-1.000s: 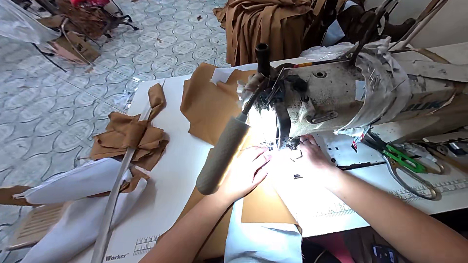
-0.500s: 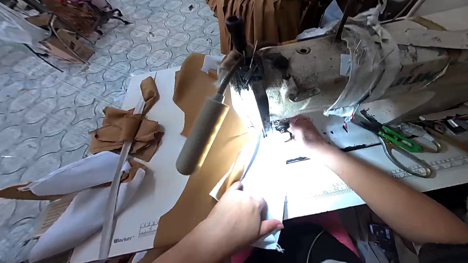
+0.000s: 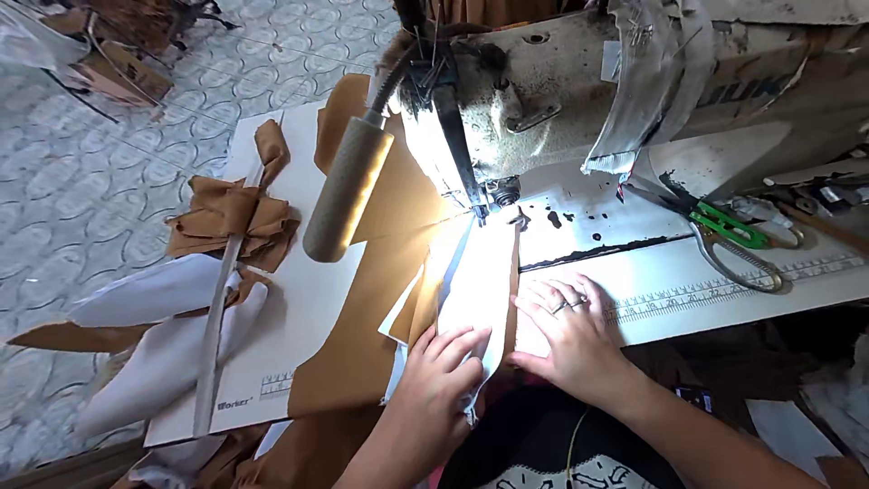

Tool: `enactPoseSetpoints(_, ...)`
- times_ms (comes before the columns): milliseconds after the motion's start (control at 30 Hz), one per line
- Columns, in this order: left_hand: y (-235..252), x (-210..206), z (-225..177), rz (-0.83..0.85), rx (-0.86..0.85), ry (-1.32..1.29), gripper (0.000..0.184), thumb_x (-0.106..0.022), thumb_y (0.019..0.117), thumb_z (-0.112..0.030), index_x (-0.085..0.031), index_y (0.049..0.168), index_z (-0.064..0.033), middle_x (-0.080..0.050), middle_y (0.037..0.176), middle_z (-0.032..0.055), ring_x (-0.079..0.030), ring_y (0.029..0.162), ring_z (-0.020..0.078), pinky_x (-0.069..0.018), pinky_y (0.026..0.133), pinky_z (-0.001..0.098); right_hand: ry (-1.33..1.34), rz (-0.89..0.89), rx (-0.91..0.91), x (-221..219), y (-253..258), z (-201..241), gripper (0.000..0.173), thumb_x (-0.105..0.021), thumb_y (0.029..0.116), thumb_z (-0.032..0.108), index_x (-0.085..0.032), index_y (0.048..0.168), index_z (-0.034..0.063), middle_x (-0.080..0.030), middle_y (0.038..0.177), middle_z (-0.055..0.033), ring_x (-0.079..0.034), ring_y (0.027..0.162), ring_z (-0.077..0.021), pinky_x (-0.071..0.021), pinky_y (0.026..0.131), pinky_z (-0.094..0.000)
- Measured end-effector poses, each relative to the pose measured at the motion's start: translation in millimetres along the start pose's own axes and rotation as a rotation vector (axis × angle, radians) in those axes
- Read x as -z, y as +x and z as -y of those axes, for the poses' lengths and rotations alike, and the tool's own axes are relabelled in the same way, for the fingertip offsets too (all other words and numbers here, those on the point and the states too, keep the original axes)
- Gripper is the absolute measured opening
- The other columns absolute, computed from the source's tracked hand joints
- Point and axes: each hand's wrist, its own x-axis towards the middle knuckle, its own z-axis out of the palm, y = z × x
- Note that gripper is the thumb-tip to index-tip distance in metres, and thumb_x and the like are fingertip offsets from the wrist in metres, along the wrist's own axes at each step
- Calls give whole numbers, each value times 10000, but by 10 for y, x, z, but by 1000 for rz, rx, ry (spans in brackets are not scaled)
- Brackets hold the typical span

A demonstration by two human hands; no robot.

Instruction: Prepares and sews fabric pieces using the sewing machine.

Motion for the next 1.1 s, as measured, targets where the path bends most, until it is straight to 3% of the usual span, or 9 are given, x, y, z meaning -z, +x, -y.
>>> enactPoseSetpoints(167,55,-61,-63,25,-28,115,106,-633,776,-242,-651,725,-151,-714,1295,-2,-682,1195,256,-455,984,652,0,50,-23,34,24,10,753,-604,824,678,-704,1299,103,-691,1310,-141,-629,1250,-388,-315,1078,-735)
enactPoseSetpoints(367,150,-56,-111,83,-80,156,64,-658,709,-204,-678,744,-154,-726,1271,-12,-690,1181,248,-466,977,630,-6,59,-19,44,30,5,745,-615,821,667,-715,1274,84,-696,1299,-144,-637,1240,-386,-318,1074,-742)
enactPoseSetpoints(500,190,-50,-135,101,-91,161,75,-658,716,-216,-685,740,-150,-726,1273,-8,-701,1159,246,-503,939,602,-20,30,-11,34,35,11,731,-628,799,649,-725,1253,84,-702,1291,-131,-646,1226,-377,-341,1058,-732)
enactPoseSetpoints(633,199,-52,-131,99,-94,163,93,-624,762,-223,-684,740,-155,-732,1260,-3,-701,1157,251,-511,931,582,3,-28,17,-2,-10,-47,665,-583,847,646,-747,1196,105,-728,1227,-128,-673,1183,-361,-366,1053,-709)
enactPoseSetpoints(767,186,-62,-93,75,-101,129,109,-595,787,-226,-653,726,-155,-735,1249,7,-700,1157,236,-531,932,529,82,-113,88,-54,-44,-131,284,-564,954,350,-807,1041,232,-757,1114,-88,-703,1108,-314,-394,1041,-679)
enactPoseSetpoints(900,189,-57,-63,68,-112,67,138,-592,804,-243,-650,722,-149,-730,1256,29,-693,1166,258,-551,918,500,55,-83,132,-26,-29,-139,279,-544,958,268,-812,1034,266,-760,1102,-81,-709,1084,-318,-403,1025,-684)
enactPoseSetpoints(1033,232,-42,-4,23,-78,-73,604,-375,1026,-597,-681,805,-125,-747,1192,56,-703,1113,234,-566,883,418,-29,-34,203,17,-38,-190,318,-505,980,297,-799,1100,306,-764,1093,-95,-713,1078,-343,-413,1004,-705)
enactPoseSetpoints(1100,299,-118,-1,-101,-13,-48,568,-361,1056,-525,-731,910,-119,-759,1125,45,-722,1017,205,-575,840,387,-67,-28,243,37,-34,-222,322,-492,994,307,-788,1120,327,-766,1096,-78,-714,1082,-320,-417,1018,-682)
